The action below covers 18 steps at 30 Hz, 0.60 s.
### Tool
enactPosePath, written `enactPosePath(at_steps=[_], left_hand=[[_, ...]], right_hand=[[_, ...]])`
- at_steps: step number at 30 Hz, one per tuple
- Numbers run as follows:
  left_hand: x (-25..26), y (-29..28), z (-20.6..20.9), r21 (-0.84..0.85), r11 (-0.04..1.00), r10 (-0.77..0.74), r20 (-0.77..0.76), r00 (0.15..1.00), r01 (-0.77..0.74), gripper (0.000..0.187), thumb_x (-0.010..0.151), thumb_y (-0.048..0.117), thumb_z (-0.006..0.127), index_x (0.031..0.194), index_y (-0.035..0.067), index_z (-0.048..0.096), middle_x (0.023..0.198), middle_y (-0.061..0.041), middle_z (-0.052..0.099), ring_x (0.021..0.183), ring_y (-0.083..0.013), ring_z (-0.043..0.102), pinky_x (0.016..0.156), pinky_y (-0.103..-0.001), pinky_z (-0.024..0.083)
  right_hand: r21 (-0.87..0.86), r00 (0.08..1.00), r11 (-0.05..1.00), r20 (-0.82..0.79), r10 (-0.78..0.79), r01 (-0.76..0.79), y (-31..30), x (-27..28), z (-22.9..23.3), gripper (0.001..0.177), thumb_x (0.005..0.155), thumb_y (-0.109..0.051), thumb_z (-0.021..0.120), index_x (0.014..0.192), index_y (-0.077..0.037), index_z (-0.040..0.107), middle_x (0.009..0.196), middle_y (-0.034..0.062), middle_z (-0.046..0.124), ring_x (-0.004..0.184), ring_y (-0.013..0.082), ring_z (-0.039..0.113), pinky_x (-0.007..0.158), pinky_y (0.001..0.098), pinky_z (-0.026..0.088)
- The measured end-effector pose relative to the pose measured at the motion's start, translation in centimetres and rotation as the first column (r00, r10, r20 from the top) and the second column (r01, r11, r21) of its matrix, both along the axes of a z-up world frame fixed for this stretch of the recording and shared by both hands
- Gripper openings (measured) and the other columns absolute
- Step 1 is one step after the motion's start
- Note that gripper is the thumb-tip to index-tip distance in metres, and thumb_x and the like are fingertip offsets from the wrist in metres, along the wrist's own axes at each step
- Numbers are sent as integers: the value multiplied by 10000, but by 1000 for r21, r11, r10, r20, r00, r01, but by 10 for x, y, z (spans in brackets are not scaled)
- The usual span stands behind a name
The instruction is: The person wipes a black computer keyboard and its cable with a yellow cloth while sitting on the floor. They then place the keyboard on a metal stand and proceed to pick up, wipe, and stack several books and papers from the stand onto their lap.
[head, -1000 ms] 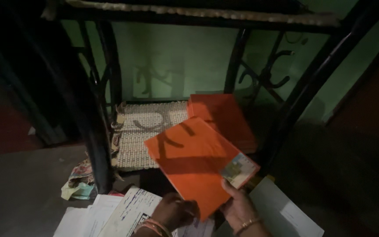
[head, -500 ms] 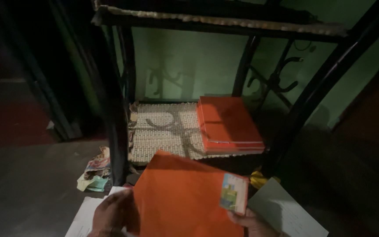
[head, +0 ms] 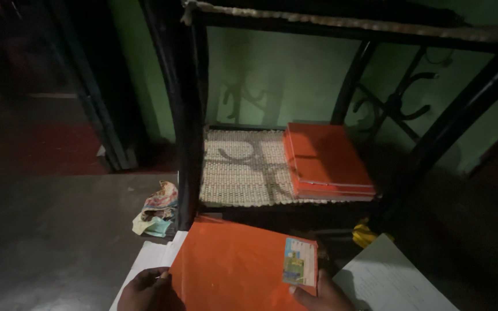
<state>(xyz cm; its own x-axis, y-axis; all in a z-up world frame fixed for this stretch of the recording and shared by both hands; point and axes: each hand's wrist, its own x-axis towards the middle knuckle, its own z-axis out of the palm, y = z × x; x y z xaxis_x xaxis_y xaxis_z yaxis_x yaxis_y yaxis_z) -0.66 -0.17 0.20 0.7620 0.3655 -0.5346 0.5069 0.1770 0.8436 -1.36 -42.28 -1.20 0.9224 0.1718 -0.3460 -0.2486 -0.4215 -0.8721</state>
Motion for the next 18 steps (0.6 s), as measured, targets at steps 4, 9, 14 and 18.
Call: enactPosePath(at_steps=[4,9,14,18], left_hand=[[2,8,-4,490,832,-241,-103,965,260,355,884,242,725,1181,47,742,996,-162,783,937,-213,806,917,-326,589],[16,28,-35,496,722,-435,-215,874,481,441,814,354,797,1149,76,724,1016,-158,825,984,-222,799,952,-339,605],[26,3,11,874,370,-491,-104,865,315,495,733,344,840,1195,232,702,1117,-133,703,1027,-258,724,907,-356,586],[54,-51,100,667,619,-603,64,795,415,272,841,245,769,1083,132,715,1027,-64,799,970,-222,808,842,-351,634]], right_hand=[[-112,997,992,-42,-61,56,-8,10,-17,928,914,-309,731,1502,27,96,1399,171,536,1354,250,569,1182,409,394],[-193,996,978,-58,67,-77,-24,16,-12,1015,925,-408,713,1522,26,16,1462,159,468,1414,243,504,1206,395,345],[-339,994,935,-63,85,-102,-22,10,31,968,937,-429,681,1552,0,70,1470,194,471,1372,238,562,1184,391,418],[-461,970,884,-170,-176,79,-13,16,98,1019,880,-435,665,1629,-79,71,1389,211,660,1254,270,718,1106,394,566]])
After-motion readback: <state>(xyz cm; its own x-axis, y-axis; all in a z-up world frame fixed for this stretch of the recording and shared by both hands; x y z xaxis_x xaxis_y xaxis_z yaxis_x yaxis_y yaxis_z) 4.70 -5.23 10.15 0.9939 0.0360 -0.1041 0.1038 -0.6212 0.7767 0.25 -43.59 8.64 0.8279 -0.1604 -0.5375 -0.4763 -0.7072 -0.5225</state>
